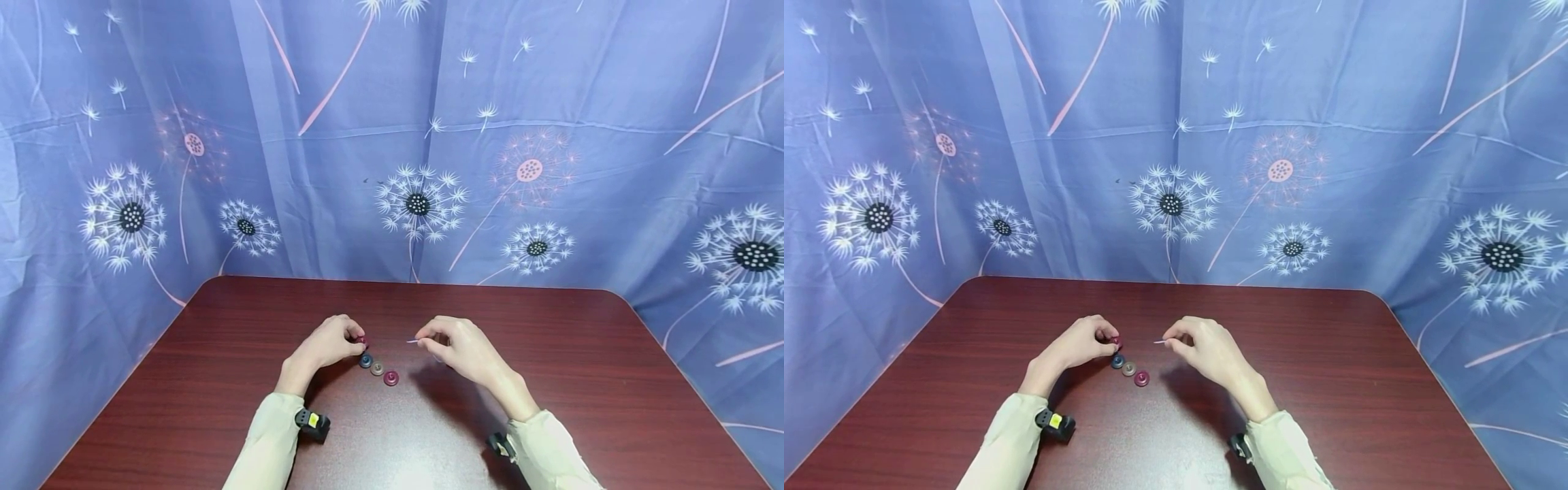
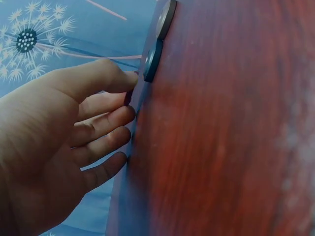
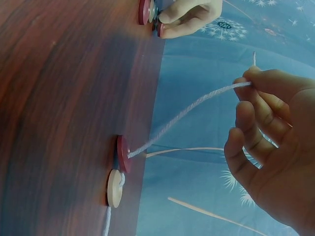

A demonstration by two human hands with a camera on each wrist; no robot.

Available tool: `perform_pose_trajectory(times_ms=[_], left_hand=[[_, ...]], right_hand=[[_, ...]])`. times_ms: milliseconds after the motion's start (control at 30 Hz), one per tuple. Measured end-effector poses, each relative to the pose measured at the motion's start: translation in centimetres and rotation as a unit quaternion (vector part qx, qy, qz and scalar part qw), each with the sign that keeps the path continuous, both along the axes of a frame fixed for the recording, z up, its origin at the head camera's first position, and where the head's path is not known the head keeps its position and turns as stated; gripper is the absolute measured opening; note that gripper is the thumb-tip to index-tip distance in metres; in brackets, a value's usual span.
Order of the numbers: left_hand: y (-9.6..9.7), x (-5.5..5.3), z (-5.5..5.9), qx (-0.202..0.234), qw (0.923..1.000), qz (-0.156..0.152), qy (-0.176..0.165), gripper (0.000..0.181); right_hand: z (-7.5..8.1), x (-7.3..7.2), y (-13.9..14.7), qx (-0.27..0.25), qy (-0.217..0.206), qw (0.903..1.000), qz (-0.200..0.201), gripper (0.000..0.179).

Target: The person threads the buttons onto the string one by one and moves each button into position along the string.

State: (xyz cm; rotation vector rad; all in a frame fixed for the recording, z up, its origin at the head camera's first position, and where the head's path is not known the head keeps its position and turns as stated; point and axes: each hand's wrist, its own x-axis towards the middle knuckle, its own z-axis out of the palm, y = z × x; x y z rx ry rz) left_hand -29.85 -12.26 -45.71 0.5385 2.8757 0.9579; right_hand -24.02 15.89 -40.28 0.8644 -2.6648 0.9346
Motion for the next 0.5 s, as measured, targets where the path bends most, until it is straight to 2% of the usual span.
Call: perform_pose_trajectory(times_ms=[167,400,500], left_hand=[[-0.05,0.04,0.22,0.023,0.9992,0.019,-0.025,0.019],[-0.04,0.04,0.27,0.034,0.9992,0.010,-0.016,0.029],[0.00,-0.02,0.26,0.036,0.9993,0.002,-0.007,0.027]], right_hand=[[-0.02,-0.05,0.00,0.000,0.004,1.0000,0.000,0.011],[-0.07,-0.03,-0.01,-0.002,0.001,1.0000,0.003,0.011],[0.02,0.03,0.01,-0.003,-0.002,1.0000,0.004,0.011]])
